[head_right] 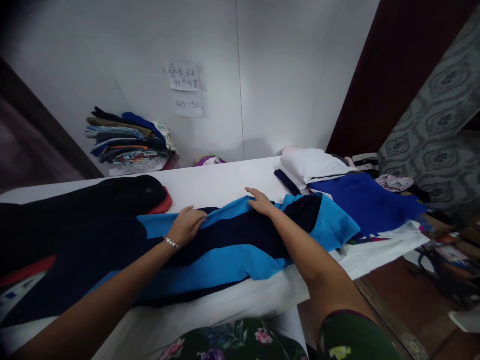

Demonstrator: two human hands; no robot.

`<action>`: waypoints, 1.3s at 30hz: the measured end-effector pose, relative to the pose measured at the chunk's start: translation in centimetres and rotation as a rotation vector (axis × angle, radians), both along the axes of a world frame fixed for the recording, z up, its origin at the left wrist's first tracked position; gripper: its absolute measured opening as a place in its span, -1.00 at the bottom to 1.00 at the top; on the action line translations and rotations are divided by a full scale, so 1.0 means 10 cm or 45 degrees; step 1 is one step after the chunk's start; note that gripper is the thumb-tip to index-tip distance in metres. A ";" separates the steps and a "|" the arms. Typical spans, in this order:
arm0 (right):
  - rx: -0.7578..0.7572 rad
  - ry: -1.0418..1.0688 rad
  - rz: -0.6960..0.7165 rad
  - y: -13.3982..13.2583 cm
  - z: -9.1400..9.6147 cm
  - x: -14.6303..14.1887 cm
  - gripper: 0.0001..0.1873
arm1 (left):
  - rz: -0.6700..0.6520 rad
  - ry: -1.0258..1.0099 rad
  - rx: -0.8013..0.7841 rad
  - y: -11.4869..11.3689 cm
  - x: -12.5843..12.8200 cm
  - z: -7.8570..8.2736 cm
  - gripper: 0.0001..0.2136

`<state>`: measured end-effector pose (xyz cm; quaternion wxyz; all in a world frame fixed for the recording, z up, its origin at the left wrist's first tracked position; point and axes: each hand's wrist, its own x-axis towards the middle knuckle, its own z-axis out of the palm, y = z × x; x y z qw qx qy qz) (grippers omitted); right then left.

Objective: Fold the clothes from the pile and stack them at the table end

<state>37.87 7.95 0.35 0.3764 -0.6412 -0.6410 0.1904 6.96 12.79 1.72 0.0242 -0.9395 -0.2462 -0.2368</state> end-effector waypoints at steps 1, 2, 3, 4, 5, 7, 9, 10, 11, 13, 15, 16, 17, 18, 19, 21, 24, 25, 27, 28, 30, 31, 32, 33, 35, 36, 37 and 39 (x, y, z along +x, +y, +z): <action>0.000 -0.075 0.069 -0.02 -0.03 0.00 -0.32 | -0.075 0.036 0.045 -0.12 -0.03 -0.02 -0.77; 0.013 -0.157 0.131 -0.06 -0.06 0.01 -0.30 | -0.138 0.071 0.085 -0.24 -0.06 -0.04 -0.76; 0.040 -0.242 0.187 -0.12 -0.08 0.02 -0.30 | -0.187 0.096 0.120 -0.36 -0.08 -0.07 -0.76; 0.075 -0.324 0.235 -0.19 -0.10 0.03 -0.32 | -0.222 0.105 0.145 -0.45 -0.10 -0.10 -0.75; 0.114 -0.400 0.273 -0.26 -0.12 0.04 -0.35 | -0.245 0.102 0.162 -0.52 -0.11 -0.13 -0.75; 0.185 -0.523 0.332 -0.42 -0.14 0.05 -0.47 | -0.268 0.074 0.170 -0.61 -0.14 -0.17 -0.76; 0.236 -0.584 0.388 -0.55 -0.15 0.05 -0.59 | -0.282 0.038 0.164 -0.62 -0.16 -0.19 -0.77; 0.256 -0.593 0.410 -0.60 -0.15 0.05 -0.64 | -0.286 0.028 0.157 -0.61 -0.16 -0.18 -0.77; 0.275 -0.596 0.425 -0.64 -0.14 0.04 -0.68 | -0.291 0.024 0.150 -0.60 -0.17 -0.17 -0.77; 0.297 -0.593 0.432 -0.69 -0.14 0.04 -0.74 | -0.288 0.043 0.116 -0.57 -0.18 -0.13 -0.77; 0.276 -0.580 0.421 -0.70 -0.13 0.03 -0.78 | -0.239 0.078 0.045 -0.52 -0.20 -0.08 -0.79; 0.251 -0.568 0.407 -0.70 -0.13 0.04 -0.78 | -0.196 0.089 0.005 -0.48 -0.20 -0.05 -0.79; 0.221 -0.554 0.389 -0.69 -0.13 0.04 -0.79 | -0.143 0.096 -0.030 -0.44 -0.21 -0.02 -0.78; 0.195 -0.538 0.368 -0.68 -0.13 0.05 -0.80 | -0.087 0.104 -0.056 -0.38 -0.23 0.01 -0.74; 0.178 -0.522 0.346 -0.67 -0.13 0.06 -0.82 | -0.035 0.120 -0.080 -0.32 -0.24 0.04 -0.68; 0.161 -0.489 0.309 -0.65 -0.13 0.08 -0.87 | 0.053 0.188 -0.160 -0.17 -0.29 0.09 -0.57; 0.142 -0.424 0.275 -0.63 -0.12 0.09 -0.84 | 0.205 0.349 -0.469 0.07 -0.38 0.16 -0.51; 0.131 -0.402 0.266 -0.63 -0.12 0.09 -0.83 | 0.262 0.391 -0.577 0.14 -0.41 0.17 -0.52; 0.094 -0.356 0.263 -0.61 -0.11 0.09 -0.78 | 0.393 0.456 -0.699 0.29 -0.44 0.17 -0.55; 0.061 -0.335 0.266 -0.58 -0.11 0.09 -0.75 | 0.460 0.482 -0.706 0.35 -0.45 0.16 -0.57; -0.007 -0.322 0.230 -0.51 -0.11 0.08 -0.69 | 0.580 0.532 -0.668 0.46 -0.43 0.11 -0.58; -0.034 -0.338 0.185 -0.47 -0.11 0.08 -0.66 | 0.627 0.548 -0.651 0.51 -0.41 0.08 -0.59; -0.055 -0.367 0.131 -0.42 -0.11 0.08 -0.63 | 0.658 0.552 -0.639 0.56 -0.39 0.04 -0.59; -0.067 -0.404 0.085 -0.37 -0.12 0.09 -0.61 | 0.672 0.543 -0.627 0.60 -0.37 0.01 -0.60; -0.074 -0.465 0.061 -0.28 -0.12 0.11 -0.59 | 0.668 0.500 -0.608 0.67 -0.35 -0.05 -0.64; -0.080 -0.471 0.070 -0.25 -0.13 0.14 -0.58 | 0.651 0.473 -0.599 0.70 -0.35 -0.08 -0.66; -0.098 -0.456 0.070 -0.22 -0.14 0.17 -0.56 | 0.625 0.444 -0.587 0.73 -0.37 -0.10 -0.68; -0.184 -0.385 0.015 -0.21 -0.16 0.23 -0.47 | 0.575 0.384 -0.567 0.79 -0.42 -0.13 -0.65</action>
